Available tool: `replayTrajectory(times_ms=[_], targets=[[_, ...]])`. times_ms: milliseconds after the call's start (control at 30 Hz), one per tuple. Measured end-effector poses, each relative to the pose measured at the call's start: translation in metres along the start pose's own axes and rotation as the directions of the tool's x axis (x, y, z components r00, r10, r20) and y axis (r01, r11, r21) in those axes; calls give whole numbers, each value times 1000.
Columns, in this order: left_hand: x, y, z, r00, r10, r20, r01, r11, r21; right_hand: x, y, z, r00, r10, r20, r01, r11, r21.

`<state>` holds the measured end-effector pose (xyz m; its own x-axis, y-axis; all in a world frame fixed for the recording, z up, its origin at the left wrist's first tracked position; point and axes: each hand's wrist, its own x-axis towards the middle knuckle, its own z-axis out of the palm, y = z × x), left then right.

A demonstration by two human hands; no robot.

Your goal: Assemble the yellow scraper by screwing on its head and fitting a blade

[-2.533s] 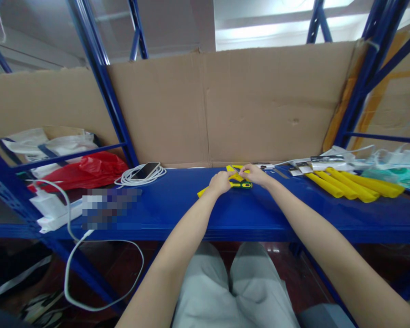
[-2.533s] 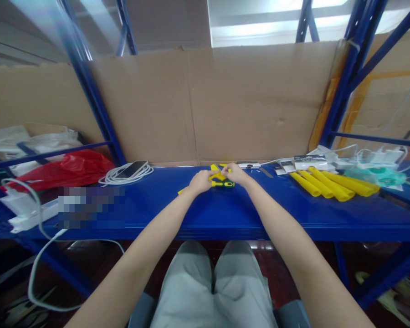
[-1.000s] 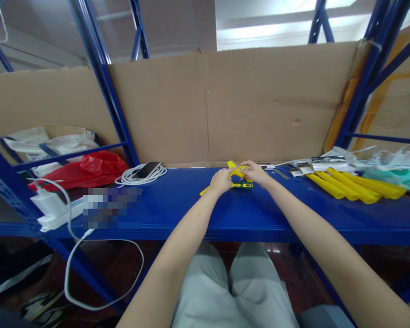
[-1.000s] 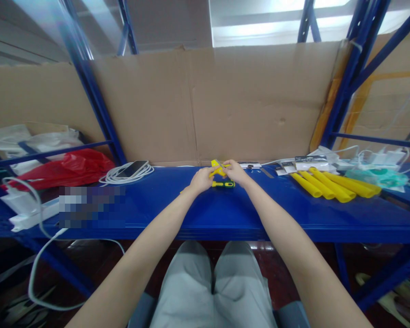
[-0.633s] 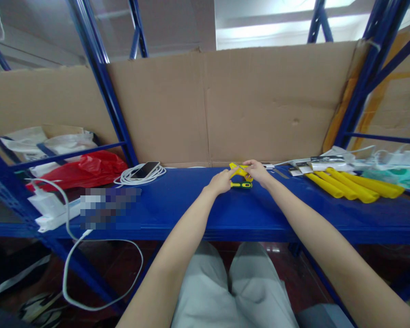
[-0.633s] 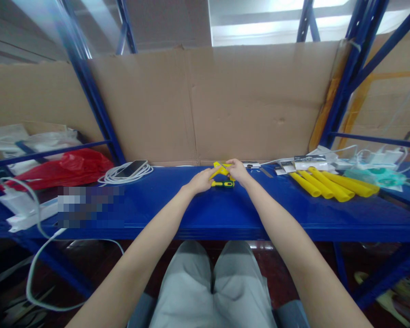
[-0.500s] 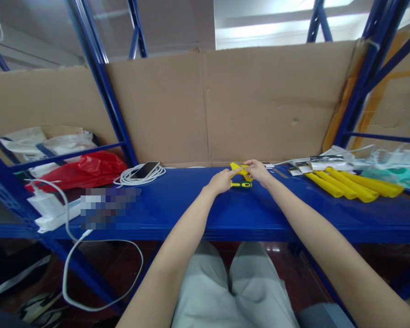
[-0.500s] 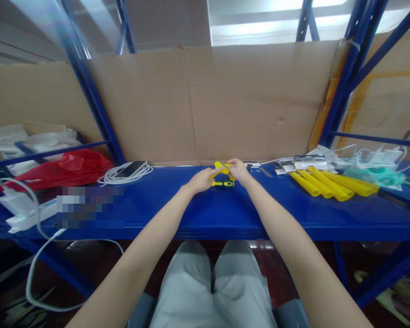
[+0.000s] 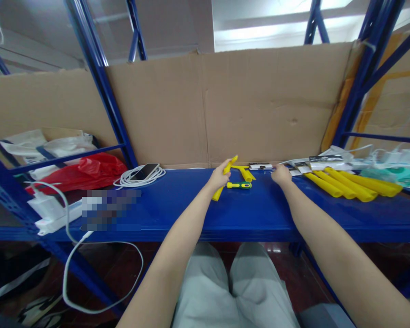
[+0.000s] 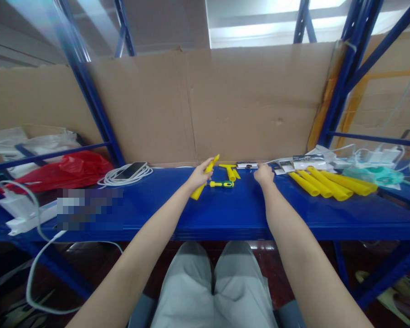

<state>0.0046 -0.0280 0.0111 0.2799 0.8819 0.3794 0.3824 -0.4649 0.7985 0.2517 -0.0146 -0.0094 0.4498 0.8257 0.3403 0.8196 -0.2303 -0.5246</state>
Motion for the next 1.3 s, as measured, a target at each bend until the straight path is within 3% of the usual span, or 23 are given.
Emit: replayTrajectory(times_ms=[67, 167, 333, 600, 967, 1300], targets=[[0, 5, -1, 990, -142, 10, 141, 965, -220, 2, 15, 3, 997, 55, 50, -50, 993, -102], [0, 11, -3, 958, -280, 66, 279, 848, -452, 4, 26, 10, 994, 46, 99, -27, 983, -180], [0, 11, -4, 899, -412, 151, 422, 716, -556, 6, 24, 17, 983, 15, 186, 29, 972, -235], [2, 6, -3, 891, -412, 191, 436, 661, -610, 8, 16, 15, 973, 69, 222, -3, 958, -287], [3, 5, -2, 889, -416, 192, 438, 649, -622, 0, 13, 8, 984, -53, 170, 107, 940, -323], [1, 8, -2, 889, -411, 202, 440, 645, -625, -1, 10, 6, 987, -29, 160, 86, 927, -364]])
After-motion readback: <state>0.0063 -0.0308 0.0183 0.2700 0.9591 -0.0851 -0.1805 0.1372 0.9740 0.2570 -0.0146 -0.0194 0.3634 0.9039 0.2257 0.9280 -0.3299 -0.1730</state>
